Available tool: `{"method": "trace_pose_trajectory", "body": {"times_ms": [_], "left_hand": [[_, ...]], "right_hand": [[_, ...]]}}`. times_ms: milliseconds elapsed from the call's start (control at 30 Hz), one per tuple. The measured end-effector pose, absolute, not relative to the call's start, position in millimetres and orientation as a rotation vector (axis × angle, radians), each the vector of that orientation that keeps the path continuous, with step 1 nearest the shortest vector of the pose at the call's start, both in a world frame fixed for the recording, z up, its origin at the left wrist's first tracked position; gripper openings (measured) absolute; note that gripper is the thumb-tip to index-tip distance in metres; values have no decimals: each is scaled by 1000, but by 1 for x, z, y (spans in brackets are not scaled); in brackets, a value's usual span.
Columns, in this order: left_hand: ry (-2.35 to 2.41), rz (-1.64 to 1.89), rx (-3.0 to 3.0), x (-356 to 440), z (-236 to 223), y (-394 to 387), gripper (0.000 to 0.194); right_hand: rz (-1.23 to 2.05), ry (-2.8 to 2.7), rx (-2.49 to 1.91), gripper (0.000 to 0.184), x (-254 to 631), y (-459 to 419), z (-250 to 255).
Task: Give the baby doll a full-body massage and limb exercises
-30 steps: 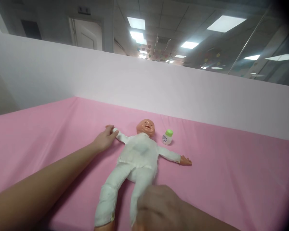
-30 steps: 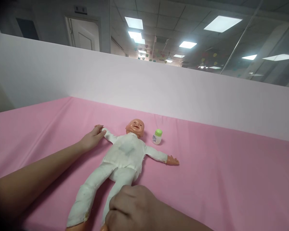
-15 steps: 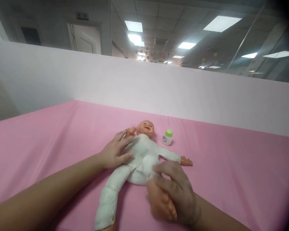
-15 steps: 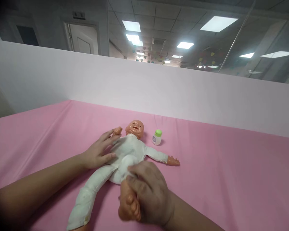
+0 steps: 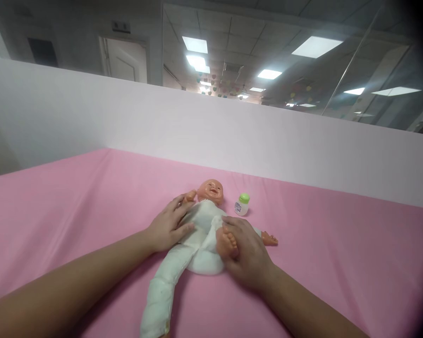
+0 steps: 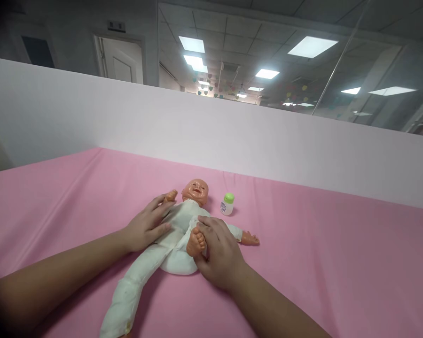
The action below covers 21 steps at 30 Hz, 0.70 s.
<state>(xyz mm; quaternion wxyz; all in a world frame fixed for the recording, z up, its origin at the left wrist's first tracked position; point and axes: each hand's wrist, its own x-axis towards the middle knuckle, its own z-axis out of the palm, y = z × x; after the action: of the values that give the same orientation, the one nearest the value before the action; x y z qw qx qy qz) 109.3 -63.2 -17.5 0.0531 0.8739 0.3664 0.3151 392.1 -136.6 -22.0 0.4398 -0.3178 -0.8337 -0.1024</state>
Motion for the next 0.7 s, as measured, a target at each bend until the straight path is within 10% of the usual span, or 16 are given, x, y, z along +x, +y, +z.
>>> {"method": "trace_pose_trajectory", "body": {"times_ms": [300,700], "left_hand": [[2113,742,2091,78,-25,-14,68],[1984,892,1998,77,-26,-12,52]], "right_hand": [[-286,-2188,-337,6,352,-189,-24],[-193,-2468,-119,13,346,-200,-32]]}}
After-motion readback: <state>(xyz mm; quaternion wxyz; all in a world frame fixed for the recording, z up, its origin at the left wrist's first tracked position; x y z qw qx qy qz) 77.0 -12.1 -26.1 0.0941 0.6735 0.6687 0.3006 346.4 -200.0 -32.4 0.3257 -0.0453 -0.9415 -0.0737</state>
